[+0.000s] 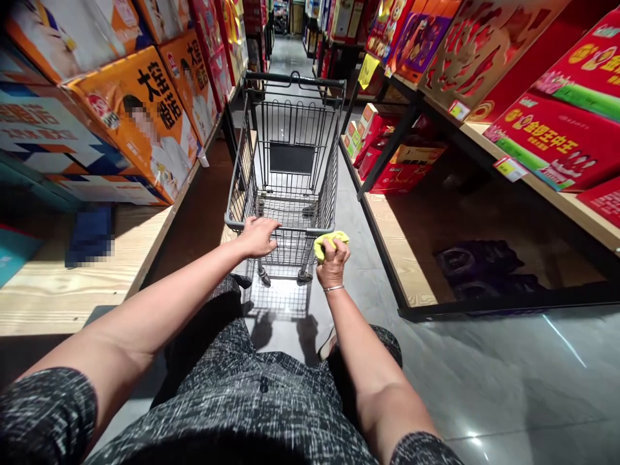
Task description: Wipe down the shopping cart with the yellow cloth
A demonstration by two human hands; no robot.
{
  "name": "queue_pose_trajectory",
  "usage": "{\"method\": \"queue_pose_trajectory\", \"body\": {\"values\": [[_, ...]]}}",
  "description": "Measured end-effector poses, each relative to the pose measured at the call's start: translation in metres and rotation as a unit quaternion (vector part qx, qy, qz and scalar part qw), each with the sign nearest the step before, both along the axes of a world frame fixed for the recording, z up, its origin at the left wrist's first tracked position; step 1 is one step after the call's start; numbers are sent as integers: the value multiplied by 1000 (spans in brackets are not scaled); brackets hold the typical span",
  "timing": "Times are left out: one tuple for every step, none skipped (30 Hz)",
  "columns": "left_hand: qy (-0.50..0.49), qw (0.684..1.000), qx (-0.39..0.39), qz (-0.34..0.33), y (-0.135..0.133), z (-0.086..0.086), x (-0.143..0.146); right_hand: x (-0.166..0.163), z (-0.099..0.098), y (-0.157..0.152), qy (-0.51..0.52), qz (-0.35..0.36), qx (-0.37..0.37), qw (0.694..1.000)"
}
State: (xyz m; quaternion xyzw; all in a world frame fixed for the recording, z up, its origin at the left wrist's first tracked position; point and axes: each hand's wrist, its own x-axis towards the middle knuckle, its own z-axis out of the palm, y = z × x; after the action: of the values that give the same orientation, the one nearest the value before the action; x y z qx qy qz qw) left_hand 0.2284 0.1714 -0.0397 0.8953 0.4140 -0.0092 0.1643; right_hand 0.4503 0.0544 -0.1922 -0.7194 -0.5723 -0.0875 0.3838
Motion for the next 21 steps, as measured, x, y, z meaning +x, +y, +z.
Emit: {"method": "queue_pose_trajectory", "body": {"values": [[-9, 1000, -7, -9, -4, 0, 10, -5, -15, -3, 4, 15, -37, 999], [-16, 1000, -9, -15, -7, 0, 18, -9, -29, -6, 4, 34, -72, 997], [-20, 1000, -8, -18, -9, -1, 25, -12, -40, -9, 1, 51, -102, 993], [-24, 1000, -5, -18, -10, -3, 30, -14, -49, -12, -3, 65, -124, 990], [-28, 999, -1, -20, -10, -5, 32, -14, -54, -14, -9, 76, -135, 988], [-34, 999, 3, -22, -9, -7, 33, -14, -56, -16, -16, 85, -136, 987], [-41, 999, 5, -24, -8, -8, 33, -13, -54, -17, -22, 91, -130, 987], [-48, 998, 4, -27, -7, -9, 32, -12, -49, -17, -28, 94, -116, 988], [-53, 998, 0, -29, -6, -10, 30, -11, -41, -17, -34, 94, -96, 990], [-56, 998, -5, -28, -6, -10, 29, -11, -31, -15, -41, 91, -69, 993], [-56, 998, -12, -27, -5, -10, 28, -11, -22, -14, -46, 86, -40, 994], [-54, 998, -17, -27, -5, -9, 28, -11, -13, -11, -51, 80, -12, 995], [-53, 998, -21, -28, -6, -8, 29, -13, -7, -9, -57, 76, 12, 995], [-53, 998, -23, -29, -6, -7, 29, -15, -3, -6, -62, 73, 25, 995], [-54, 998, -22, -31, -7, -7, 30, -17, -4, -5, -63, 73, 21, 995], [-55, 998, -22, -31, -7, -6, 30, -20, -9, -5, -62, 75, 4, 995], [-55, 998, -23, -30, -8, -6, 31, -23, -17, -6, -56, 81, -26, 995], [-55, 998, -24, -28, -9, -6, 30, -26, -28, -9, -45, 89, -67, 993], [-56, 998, -26, -26, -10, -7, 29, -29, -41, -13, -29, 100, -114, 988], [-57, 998, -27, -26, -10, -7, 28, -30, -54, -18, -10, 107, -160, 981], [-59, 998, -27, -26, -11, -8, 27, -30, -66, -23, 11, 111, -194, 975]]}}
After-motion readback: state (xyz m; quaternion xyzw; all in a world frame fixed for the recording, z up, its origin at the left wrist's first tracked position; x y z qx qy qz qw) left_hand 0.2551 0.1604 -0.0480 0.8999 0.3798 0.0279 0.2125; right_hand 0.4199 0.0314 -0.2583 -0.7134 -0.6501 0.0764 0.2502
